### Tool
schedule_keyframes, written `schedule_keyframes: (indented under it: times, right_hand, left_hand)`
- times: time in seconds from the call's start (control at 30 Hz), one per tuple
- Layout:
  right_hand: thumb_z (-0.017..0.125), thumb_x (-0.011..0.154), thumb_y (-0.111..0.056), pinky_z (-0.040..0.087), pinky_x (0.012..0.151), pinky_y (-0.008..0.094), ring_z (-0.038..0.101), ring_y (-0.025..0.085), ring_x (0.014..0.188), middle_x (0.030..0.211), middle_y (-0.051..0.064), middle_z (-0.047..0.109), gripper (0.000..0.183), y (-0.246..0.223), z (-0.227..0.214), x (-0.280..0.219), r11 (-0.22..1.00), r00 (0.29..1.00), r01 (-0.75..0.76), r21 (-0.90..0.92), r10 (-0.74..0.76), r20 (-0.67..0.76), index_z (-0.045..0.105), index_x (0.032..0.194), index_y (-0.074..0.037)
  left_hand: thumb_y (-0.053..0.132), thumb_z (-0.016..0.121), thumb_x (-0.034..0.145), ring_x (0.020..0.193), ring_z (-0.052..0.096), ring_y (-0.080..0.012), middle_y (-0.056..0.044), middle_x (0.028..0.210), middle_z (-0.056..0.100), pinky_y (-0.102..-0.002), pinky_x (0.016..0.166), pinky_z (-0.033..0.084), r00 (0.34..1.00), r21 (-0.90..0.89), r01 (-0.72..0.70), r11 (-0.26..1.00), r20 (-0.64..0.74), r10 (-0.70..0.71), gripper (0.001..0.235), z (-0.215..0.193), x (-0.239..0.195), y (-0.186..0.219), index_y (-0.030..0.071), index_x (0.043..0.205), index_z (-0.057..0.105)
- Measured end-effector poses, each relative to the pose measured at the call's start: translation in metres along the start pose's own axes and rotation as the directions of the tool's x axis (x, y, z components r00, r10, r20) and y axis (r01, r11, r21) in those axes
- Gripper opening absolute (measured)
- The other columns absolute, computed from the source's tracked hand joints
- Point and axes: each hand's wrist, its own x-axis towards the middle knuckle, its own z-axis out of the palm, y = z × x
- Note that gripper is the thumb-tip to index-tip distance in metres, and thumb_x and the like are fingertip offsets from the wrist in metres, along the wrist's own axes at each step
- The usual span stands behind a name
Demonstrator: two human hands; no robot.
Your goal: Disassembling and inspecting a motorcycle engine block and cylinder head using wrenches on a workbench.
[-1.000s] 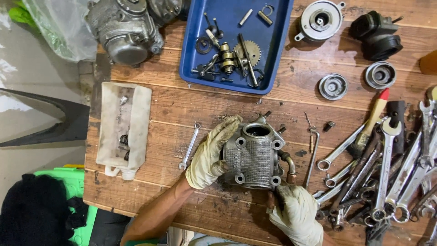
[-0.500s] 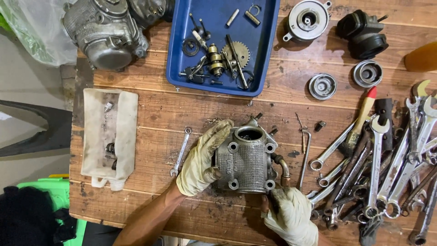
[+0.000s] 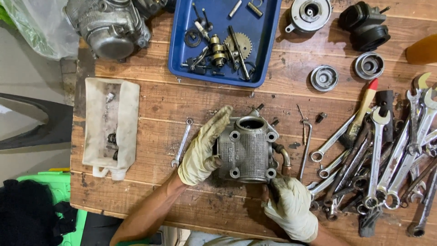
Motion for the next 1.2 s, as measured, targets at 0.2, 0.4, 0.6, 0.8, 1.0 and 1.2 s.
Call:
schedule_keyframes:
  times: [0.2, 0.4, 0.6, 0.8, 1.0, 1.2]
  right_hand:
    - [0.069, 0.087, -0.01, 0.046, 0.055, 0.041, 0.056, 0.03, 0.064, 0.08, 0.011, 0.058, 0.021, 0.001, 0.003, -0.002, 0.999, 0.997, 0.052, 0.002, -0.052, -0.048, 0.063, 0.105, 0.0]
    - [0.07, 0.088, -0.01, 0.037, 0.052, 0.042, 0.045, 0.029, 0.059, 0.071, 0.009, 0.046, 0.015, 0.003, 0.005, -0.004, 0.998, 0.996, 0.062, -0.019, -0.063, -0.064, 0.063, 0.1, -0.002]
    - [0.071, 0.089, -0.012, 0.041, 0.055, 0.042, 0.048, 0.03, 0.061, 0.073, 0.01, 0.048, 0.021, 0.006, 0.008, -0.01, 0.995, 0.993, 0.085, -0.057, -0.089, -0.077, 0.065, 0.106, -0.001]
    - [0.068, 0.091, -0.013, 0.036, 0.052, 0.042, 0.045, 0.03, 0.059, 0.071, 0.009, 0.044, 0.022, 0.011, 0.014, -0.016, 0.996, 0.995, 0.071, -0.06, -0.075, -0.062, 0.065, 0.109, -0.002]
    - [0.07, 0.089, -0.01, 0.04, 0.056, 0.042, 0.049, 0.03, 0.061, 0.073, 0.009, 0.048, 0.026, 0.007, 0.009, -0.01, 0.996, 0.995, 0.08, -0.049, -0.083, -0.061, 0.063, 0.113, -0.002]
    - [0.065, 0.073, -0.017, 0.05, 0.059, 0.045, 0.061, 0.034, 0.066, 0.078, 0.009, 0.054, 0.036, 0.021, 0.025, -0.025, 0.994, 0.994, 0.072, -0.08, -0.078, -0.078, 0.068, 0.108, -0.009]
  left_hand:
    - [0.083, 0.033, 0.095, 0.165, 0.017, -0.0352, -0.016, 0.174, 0.019, -0.055, 0.139, 0.015, 0.999, 0.105, -0.026, 0.994, -0.035, 0.03, 0.102, 0.003, -0.006, 0.006, 0.01, 0.165, 0.019]
    - [0.078, 0.044, 0.096, 0.151, 0.047, -0.0381, -0.02, 0.171, 0.019, -0.046, 0.107, 0.064, 0.999, -0.001, -0.036, 0.999, -0.029, 0.036, 0.095, 0.004, -0.007, 0.007, 0.009, 0.159, 0.032]
    - [0.083, 0.04, 0.091, 0.161, 0.025, -0.0386, -0.022, 0.169, 0.025, -0.052, 0.133, 0.022, 1.0, 0.063, 0.017, 0.998, -0.013, -0.016, 0.098, 0.004, -0.008, 0.007, 0.011, 0.156, 0.037]
    - [0.079, 0.04, 0.095, 0.162, 0.023, -0.0358, -0.019, 0.17, 0.026, -0.053, 0.136, 0.02, 0.999, 0.053, -0.036, 0.998, -0.031, 0.038, 0.092, 0.005, -0.008, 0.005, 0.012, 0.158, 0.036]
    - [0.072, 0.044, 0.103, 0.165, 0.024, -0.0318, -0.013, 0.173, 0.024, -0.056, 0.138, 0.021, 0.976, 0.118, -0.135, 0.984, -0.157, 0.153, 0.086, 0.015, -0.011, -0.001, 0.015, 0.164, 0.027]
    - [0.081, 0.068, 0.076, 0.155, 0.031, -0.0412, -0.024, 0.164, 0.034, -0.05, 0.127, 0.027, 0.934, 0.072, -0.225, 0.972, -0.267, 0.236, 0.105, 0.021, -0.017, -0.016, 0.007, 0.148, 0.049]
